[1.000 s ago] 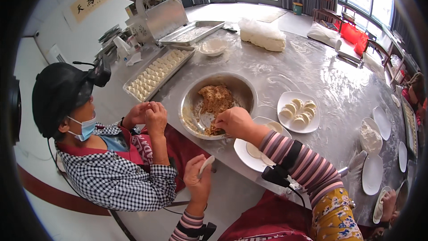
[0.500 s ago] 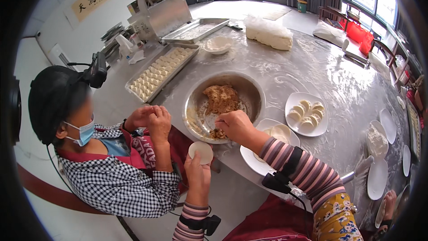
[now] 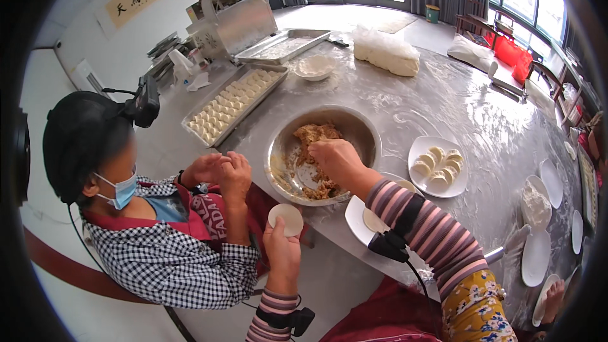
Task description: Filling and folding dumpling wrappers with meat and vegetable mixture.
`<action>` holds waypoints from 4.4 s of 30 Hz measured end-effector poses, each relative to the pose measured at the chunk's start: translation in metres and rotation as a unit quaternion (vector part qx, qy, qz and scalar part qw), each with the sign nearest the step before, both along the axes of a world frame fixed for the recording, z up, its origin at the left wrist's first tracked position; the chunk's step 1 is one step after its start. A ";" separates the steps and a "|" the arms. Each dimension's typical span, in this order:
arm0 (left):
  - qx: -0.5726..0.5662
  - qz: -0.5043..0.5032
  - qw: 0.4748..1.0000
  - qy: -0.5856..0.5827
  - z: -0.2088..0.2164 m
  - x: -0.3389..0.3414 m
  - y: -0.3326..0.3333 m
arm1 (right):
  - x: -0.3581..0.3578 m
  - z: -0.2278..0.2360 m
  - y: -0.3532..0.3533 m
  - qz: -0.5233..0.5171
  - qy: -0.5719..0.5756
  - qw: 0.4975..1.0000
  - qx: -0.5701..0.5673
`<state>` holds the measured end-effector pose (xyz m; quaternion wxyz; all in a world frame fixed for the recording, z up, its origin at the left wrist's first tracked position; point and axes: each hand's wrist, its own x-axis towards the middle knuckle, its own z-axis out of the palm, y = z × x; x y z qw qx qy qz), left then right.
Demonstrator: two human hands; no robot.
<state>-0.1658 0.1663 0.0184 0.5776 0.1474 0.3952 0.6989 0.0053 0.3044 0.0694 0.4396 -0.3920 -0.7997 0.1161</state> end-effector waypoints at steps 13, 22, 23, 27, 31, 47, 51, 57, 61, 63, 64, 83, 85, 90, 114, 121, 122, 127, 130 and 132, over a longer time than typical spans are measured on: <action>-0.004 -0.010 1.000 0.001 -0.003 -0.003 -0.008 | -0.013 0.003 -0.002 0.011 0.003 0.978 -0.210; 0.034 0.048 0.998 0.021 0.012 -0.012 -0.008 | 0.007 0.030 -0.010 0.031 0.310 0.802 -0.510; 0.035 0.050 0.998 0.020 0.016 -0.013 -0.008 | 0.011 0.033 -0.010 0.026 0.327 0.782 -0.530; 0.062 0.024 0.998 0.011 0.035 -0.015 -0.001 | 0.031 0.036 -0.011 0.038 0.373 0.748 -0.547; 0.079 -0.027 0.996 -0.030 0.043 -0.015 0.016 | 0.042 0.053 -0.028 0.067 0.427 0.731 -0.527; 0.048 -0.145 0.969 -0.194 0.070 0.034 0.026 | 0.040 0.034 -0.151 0.136 -0.187 0.938 0.259; 0.098 -0.140 0.969 -0.177 0.061 0.029 0.027 | 0.040 0.042 -0.160 0.131 -0.138 0.947 0.260; 0.069 -0.169 0.968 -0.172 0.072 0.033 0.019 | 0.041 0.043 -0.146 0.118 -0.189 0.937 0.269; 0.086 -0.184 0.967 -0.155 0.066 0.024 0.019 | 0.044 0.044 -0.149 0.121 -0.148 0.955 0.229; 0.102 -0.199 0.964 -0.140 0.061 0.019 0.019 | 0.043 0.055 -0.149 0.078 0.013 0.986 0.149; 0.074 -0.183 0.972 -0.128 0.066 0.020 0.018 | 0.041 0.055 -0.147 0.061 0.101 0.991 0.069; 0.059 -0.220 0.969 -0.097 0.065 0.011 0.018 | 0.057 0.019 -0.058 -0.126 0.106 0.969 -0.182; 0.063 -0.224 0.968 -0.091 0.064 0.011 0.018 | 0.063 0.022 -0.065 -0.117 0.160 0.964 -0.177; 0.056 -0.250 0.963 -0.084 0.061 0.009 0.016 | 0.065 0.058 -0.091 -0.030 0.464 0.836 -0.292; 0.068 -0.327 0.935 -0.118 0.065 0.011 0.000 | 0.068 0.056 -0.102 0.026 0.444 0.799 -0.404; 0.047 -0.240 0.960 -0.134 0.064 0.010 0.003 | 0.059 0.024 -0.139 0.019 0.206 0.976 -0.061; 0.043 -0.214 0.966 -0.139 0.066 0.008 0.002 | 0.049 0.036 -0.148 0.048 0.066 0.995 0.056; 0.083 -0.241 0.953 -0.164 0.071 0.007 0.000 | 0.030 0.052 -0.186 0.130 -0.211 0.932 0.264; 0.069 -0.243 0.956 -0.151 0.062 0.003 0.000 | 0.039 0.055 -0.188 0.097 -0.108 0.977 0.157; 0.082 -0.258 0.951 -0.147 0.060 0.001 -0.005 | 0.042 0.055 -0.188 0.068 0.120 0.990 -0.014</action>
